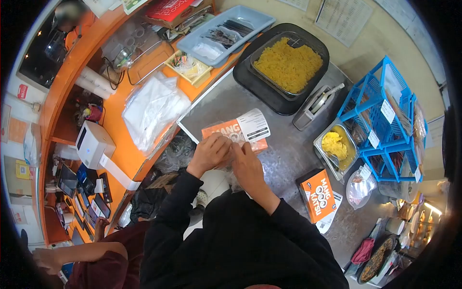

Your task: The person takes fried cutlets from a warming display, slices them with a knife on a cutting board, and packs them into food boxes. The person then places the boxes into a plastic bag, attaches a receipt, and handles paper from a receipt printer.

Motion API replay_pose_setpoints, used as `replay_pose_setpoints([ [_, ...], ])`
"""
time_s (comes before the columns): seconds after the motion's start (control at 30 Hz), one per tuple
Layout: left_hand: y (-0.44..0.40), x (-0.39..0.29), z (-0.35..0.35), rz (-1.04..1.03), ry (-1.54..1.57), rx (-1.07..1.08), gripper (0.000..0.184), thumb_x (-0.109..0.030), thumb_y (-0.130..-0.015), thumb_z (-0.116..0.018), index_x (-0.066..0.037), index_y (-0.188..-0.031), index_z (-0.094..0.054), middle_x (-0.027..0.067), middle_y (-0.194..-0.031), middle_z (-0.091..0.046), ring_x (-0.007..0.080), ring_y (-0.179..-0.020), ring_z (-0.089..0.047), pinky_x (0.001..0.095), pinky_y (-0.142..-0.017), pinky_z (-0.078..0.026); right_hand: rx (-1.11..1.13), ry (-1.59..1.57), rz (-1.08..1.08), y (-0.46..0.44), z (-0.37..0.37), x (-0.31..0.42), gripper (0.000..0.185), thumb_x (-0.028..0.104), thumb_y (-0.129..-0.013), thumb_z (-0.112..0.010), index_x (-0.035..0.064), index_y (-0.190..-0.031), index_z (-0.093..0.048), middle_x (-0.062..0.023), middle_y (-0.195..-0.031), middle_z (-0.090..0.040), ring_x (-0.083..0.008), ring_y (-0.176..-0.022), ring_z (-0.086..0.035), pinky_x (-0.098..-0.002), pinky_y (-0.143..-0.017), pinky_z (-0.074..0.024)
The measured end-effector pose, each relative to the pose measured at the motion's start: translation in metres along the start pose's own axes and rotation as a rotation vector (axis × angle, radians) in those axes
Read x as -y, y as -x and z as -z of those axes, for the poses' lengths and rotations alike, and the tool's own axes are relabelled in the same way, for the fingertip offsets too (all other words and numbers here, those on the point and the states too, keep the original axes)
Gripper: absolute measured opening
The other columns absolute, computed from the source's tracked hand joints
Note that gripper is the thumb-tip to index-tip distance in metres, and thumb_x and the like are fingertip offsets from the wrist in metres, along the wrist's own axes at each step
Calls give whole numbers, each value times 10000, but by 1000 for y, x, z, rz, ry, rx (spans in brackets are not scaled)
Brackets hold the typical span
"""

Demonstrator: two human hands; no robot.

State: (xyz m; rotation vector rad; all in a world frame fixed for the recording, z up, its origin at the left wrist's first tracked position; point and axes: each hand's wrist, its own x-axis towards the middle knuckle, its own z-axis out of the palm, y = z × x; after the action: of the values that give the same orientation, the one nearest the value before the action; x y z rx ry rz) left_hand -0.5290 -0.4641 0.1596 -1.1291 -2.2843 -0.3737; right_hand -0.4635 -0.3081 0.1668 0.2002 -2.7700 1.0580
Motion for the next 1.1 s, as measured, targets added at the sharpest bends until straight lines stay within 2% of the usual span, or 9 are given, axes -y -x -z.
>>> replay_pose_setpoints([
  [0.13, 4, 1, -1, 41, 68, -13, 267, -113, -700, -699, -70, -960, -650, 52, -921, -608, 250, -903, -612, 341, -694, -544, 8, -79, -5, 7, -3, -8, 407, 63, -813, -634, 77, -1204, -519, -149, -1053, -532, -325, -855, -630, -394, -645, -535],
  [0.23, 25, 14, -6, 416, 172, -204, 263, -198, -861, -637, -62, -1086, -635, 76, -1074, -624, 244, -1036, -596, 357, -879, -495, -275, -326, 60, 23, -13, -44, 359, 127, -917, -589, 50, -1254, -490, -148, -1151, -537, -278, -952, -608, -360, -798, -512],
  [0.33, 40, 10, -15, 1056, 761, -524, 390, -301, -1000, -466, -15, -1256, -541, 117, -1285, -567, 250, -1176, -531, 394, -1032, -389, -666, -803, -484, 26, -44, -81, 365, 259, -1008, -493, 17, -1281, -468, -143, -1212, -524, -224, -1086, -532, -344, -949, -416],
  [0.43, 89, 4, -81, 1144, 1355, -498, 555, -471, -1036, -296, -73, -1404, -413, 82, -1384, -491, 212, -1306, -423, 390, -1088, -341, -428, -976, -407, 27, -61, -96, 407, 354, -1032, -408, 36, -1286, -435, -109, -1210, -498, -191, -1138, -461, -314, -974, -360],
  [0.57, 82, -3, -92, 1108, 1814, -755, 378, -396, -1027, -349, -66, -1154, -484, 88, -1177, -562, 205, -1126, -555, 369, -1000, -447, -545, -1031, -350, 38, -99, -103, 369, 353, -1041, -394, 12, -1173, -446, -98, -1120, -488, -189, -1061, -464, -327, -969, -351],
  [0.77, 105, -10, -108, 1021, 1465, -871, 256, -299, -1006, -421, -51, -1046, -468, 74, -1045, -549, 177, -978, -566, 323, -912, -463, -385, -1233, -339, 40, -102, -120, 432, 366, -1022, -424, -4, -1243, -453, -113, -1169, -524, -201, -1074, -521, -331, -962, -402],
  [0.8, 104, -20, -108, 1008, 1527, -946, 280, -302, -999, -423, -32, -1056, -475, 81, -1079, -513, 195, -1043, -524, 322, -954, -413, -320, -1263, -350, 34, -99, -122, 437, 367, -1022, -424, -5, -1249, -453, -113, -1174, -528, -202, -1074, -525, -331, -960, -406],
  [0.87, 93, -52, -114, 1100, 1089, -980, 296, -304, -991, -447, -34, -1111, -438, 117, -1153, -465, 221, -1100, -483, 365, -989, -388, -131, -1337, -386, 18, -86, -128, 445, 368, -1021, -423, -7, -1260, -452, -113, -1182, -535, -205, -1072, -535, -331, -956, -415],
  [1.1, 85, -121, -147, 828, 632, -397, 537, -298, -962, -533, 22, -1278, -239, 213, -1332, -236, 302, -1263, -270, 424, -1072, -269, 393, -1402, -406, -158, -96, -162, 478, 371, -1017, -421, -13, -1301, -450, -113, -1212, -562, -215, -1068, -568, -331, -943, -447],
])
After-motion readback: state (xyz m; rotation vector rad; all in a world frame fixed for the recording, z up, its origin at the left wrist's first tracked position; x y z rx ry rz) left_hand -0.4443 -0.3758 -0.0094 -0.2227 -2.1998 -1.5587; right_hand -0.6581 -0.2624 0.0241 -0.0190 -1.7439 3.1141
